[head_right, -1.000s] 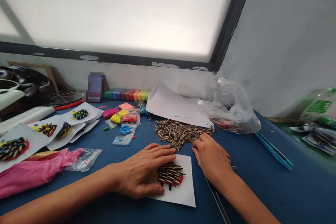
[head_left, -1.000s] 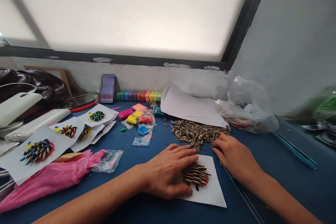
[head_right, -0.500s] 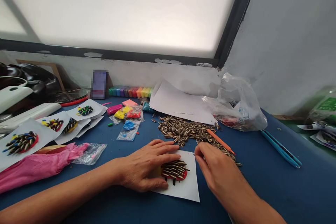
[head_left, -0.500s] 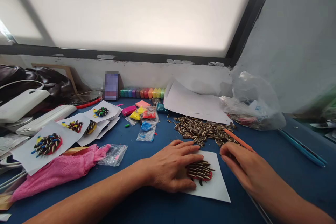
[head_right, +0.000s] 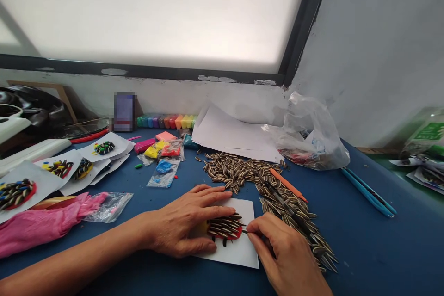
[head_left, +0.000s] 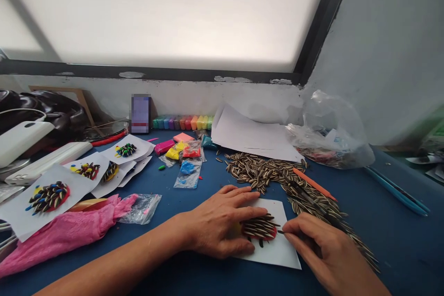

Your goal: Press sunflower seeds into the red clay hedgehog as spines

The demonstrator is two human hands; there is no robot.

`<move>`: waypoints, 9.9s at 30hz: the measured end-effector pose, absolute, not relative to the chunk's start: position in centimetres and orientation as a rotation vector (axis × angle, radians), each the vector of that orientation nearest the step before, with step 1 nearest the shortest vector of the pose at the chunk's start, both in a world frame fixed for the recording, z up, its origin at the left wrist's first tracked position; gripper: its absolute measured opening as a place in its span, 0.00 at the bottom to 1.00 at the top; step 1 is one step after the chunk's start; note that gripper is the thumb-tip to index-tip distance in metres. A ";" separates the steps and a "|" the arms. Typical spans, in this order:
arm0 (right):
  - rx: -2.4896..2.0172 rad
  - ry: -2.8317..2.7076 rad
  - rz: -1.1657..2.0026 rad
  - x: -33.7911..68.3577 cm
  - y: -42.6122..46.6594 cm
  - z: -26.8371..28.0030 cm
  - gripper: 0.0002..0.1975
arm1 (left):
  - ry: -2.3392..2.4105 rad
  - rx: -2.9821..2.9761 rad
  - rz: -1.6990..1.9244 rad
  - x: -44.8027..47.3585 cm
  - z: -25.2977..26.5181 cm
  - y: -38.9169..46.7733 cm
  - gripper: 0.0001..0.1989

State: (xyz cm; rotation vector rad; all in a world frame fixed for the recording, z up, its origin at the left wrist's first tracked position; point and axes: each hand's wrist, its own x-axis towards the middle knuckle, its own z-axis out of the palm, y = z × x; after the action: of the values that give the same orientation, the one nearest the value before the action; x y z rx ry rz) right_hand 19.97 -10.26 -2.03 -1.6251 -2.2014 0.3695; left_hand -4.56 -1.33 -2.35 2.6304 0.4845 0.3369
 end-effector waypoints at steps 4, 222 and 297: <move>-1.607 -2.205 0.355 19.9 -10.1 -2.3 0.11 | 0.469 2.628 0.336 -4.6 -2.4 -1.3 0.33; -1.586 -2.197 -0.284 21.5 -10.7 -2.2 0.11 | 0.448 2.568 0.619 -5.0 -2.9 -1.4 0.33; -2.015 -2.434 -0.347 20.9 -9.4 1.3 0.10 | 0.977 2.326 0.618 -3.7 -2.4 1.5 0.11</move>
State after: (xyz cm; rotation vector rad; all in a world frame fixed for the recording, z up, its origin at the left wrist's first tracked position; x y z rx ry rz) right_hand 20.88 -9.40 1.31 -2.0149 -2.4344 -0.3470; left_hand -3.70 1.46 -2.42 2.3258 0.9775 0.6183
